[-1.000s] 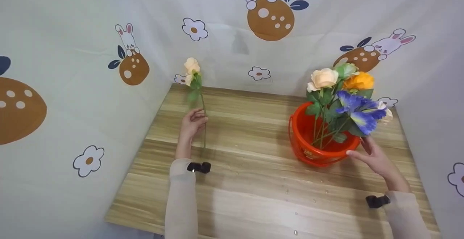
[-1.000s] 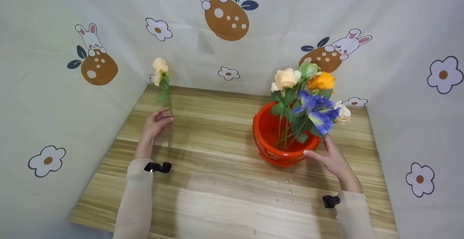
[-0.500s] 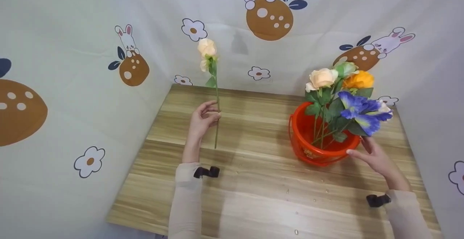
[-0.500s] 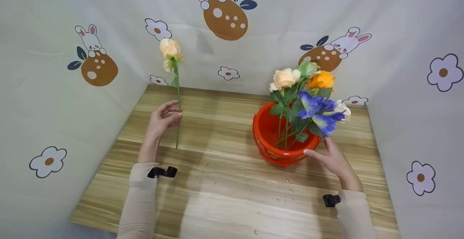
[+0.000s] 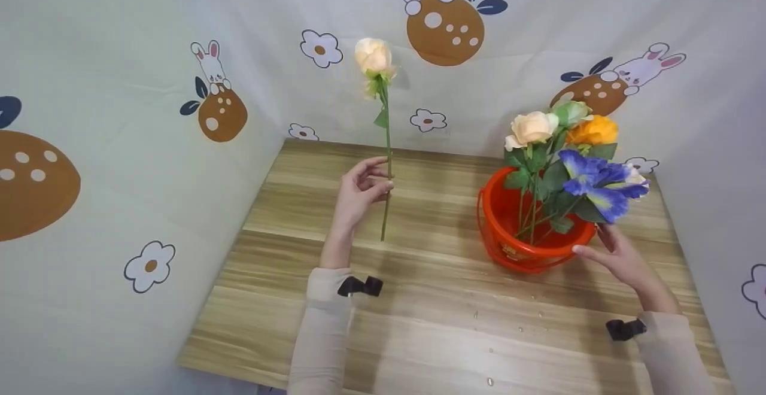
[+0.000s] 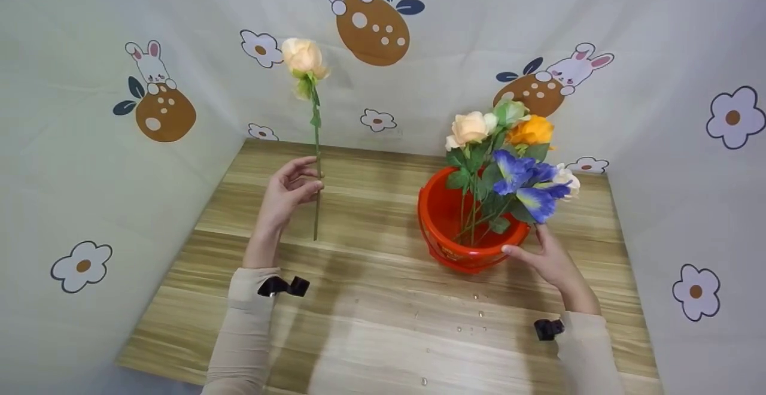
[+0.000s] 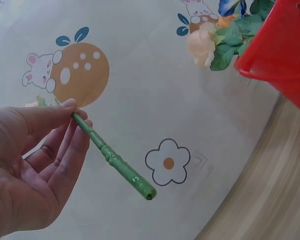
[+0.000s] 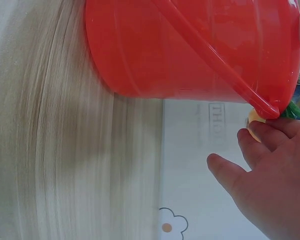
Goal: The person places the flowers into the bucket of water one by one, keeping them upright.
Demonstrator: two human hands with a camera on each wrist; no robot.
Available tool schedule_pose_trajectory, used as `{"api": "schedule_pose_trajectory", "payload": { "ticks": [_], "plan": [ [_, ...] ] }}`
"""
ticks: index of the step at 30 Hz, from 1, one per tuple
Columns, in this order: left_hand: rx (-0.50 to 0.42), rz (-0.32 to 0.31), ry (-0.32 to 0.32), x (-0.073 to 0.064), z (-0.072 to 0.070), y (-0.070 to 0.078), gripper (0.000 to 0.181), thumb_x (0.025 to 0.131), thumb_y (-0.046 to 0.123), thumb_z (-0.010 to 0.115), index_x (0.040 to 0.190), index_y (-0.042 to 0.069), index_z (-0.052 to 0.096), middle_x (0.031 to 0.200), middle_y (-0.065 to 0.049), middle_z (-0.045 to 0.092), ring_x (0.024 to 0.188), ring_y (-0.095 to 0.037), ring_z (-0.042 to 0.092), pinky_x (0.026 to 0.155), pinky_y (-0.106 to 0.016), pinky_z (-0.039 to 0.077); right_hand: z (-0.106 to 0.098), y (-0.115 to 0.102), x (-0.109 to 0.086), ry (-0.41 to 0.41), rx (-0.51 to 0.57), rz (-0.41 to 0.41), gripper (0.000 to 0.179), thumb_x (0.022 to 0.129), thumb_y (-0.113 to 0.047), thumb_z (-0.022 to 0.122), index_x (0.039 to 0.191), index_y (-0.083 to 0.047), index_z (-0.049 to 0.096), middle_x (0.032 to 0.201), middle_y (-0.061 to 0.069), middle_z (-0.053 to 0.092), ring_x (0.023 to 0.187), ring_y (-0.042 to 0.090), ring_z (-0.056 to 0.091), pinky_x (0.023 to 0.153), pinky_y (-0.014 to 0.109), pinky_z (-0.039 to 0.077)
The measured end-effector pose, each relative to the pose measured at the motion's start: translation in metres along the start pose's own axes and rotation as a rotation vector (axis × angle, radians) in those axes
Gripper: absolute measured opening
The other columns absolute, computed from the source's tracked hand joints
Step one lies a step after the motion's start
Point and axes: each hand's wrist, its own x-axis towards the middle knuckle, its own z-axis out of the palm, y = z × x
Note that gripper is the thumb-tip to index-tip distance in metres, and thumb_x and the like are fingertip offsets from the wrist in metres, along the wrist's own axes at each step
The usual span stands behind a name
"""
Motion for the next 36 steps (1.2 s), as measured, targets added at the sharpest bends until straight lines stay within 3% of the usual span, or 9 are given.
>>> {"api": "schedule_pose_trajectory", "payload": {
  "ticks": [4,11,16,22,29,36],
  "plan": [
    [-0.011,0.027,-0.042,0.001,0.019,0.002,0.045,0.079,-0.007,0.069,0.122,0.0,0.057,0.094,-0.012,0.062,0.072,-0.015,0.063,0.068,-0.036,0.058,0.0,0.001,0.0,0.004,-0.009,-0.008,0.082,0.086,0.001,0.064,0.151,-0.01,0.015,0.155,0.021,0.014,0.133,-0.005,0.022,0.101,0.002,0.023],
    [-0.052,0.065,-0.089,0.005,0.056,0.004,0.047,0.079,-0.008,0.068,0.123,-0.004,0.054,0.093,-0.008,0.062,0.071,-0.013,0.062,0.075,-0.05,0.056,0.0,0.005,0.002,0.007,-0.002,-0.024,0.082,0.085,0.002,0.064,0.151,-0.012,0.018,0.156,0.013,0.017,0.132,-0.008,0.022,0.104,0.004,0.024],
    [-0.083,0.097,-0.106,0.008,0.084,0.002,0.047,0.079,-0.007,0.069,0.124,-0.004,0.054,0.092,-0.006,0.062,0.073,-0.014,0.063,0.075,-0.049,0.056,0.001,0.003,0.001,0.003,0.021,-0.044,0.081,0.084,0.005,0.064,0.15,-0.008,0.019,0.155,0.017,0.017,0.132,-0.007,0.022,0.103,0.004,0.023],
    [-0.088,0.127,-0.124,0.011,0.117,-0.005,0.045,0.079,-0.004,0.07,0.122,-0.001,0.057,0.097,-0.019,0.064,0.073,-0.014,0.064,0.075,-0.053,0.054,0.002,0.003,0.002,0.002,0.037,-0.068,0.081,0.083,0.007,0.063,0.15,-0.007,0.02,0.155,0.014,0.02,0.133,-0.006,0.022,0.104,0.005,0.022],
    [-0.096,0.129,-0.114,0.016,0.153,-0.018,0.043,0.079,-0.007,0.068,0.121,-0.003,0.057,0.101,-0.025,0.063,0.074,-0.012,0.063,0.069,-0.037,0.058,0.001,0.006,0.003,0.002,0.018,-0.029,0.082,0.085,0.004,0.063,0.151,-0.013,0.019,0.156,0.01,0.018,0.133,-0.006,0.021,0.103,0.004,0.023],
    [-0.028,0.217,-0.11,0.02,0.183,-0.031,0.042,0.079,-0.004,0.07,0.119,-0.005,0.057,0.101,-0.024,0.064,0.08,-0.015,0.062,0.075,-0.031,0.056,0.0,0.005,0.002,0.003,0.009,-0.018,0.08,0.086,0.003,0.063,0.151,-0.013,0.018,0.156,0.014,0.016,0.133,-0.007,0.022,0.102,0.003,0.024]
  ]
}}
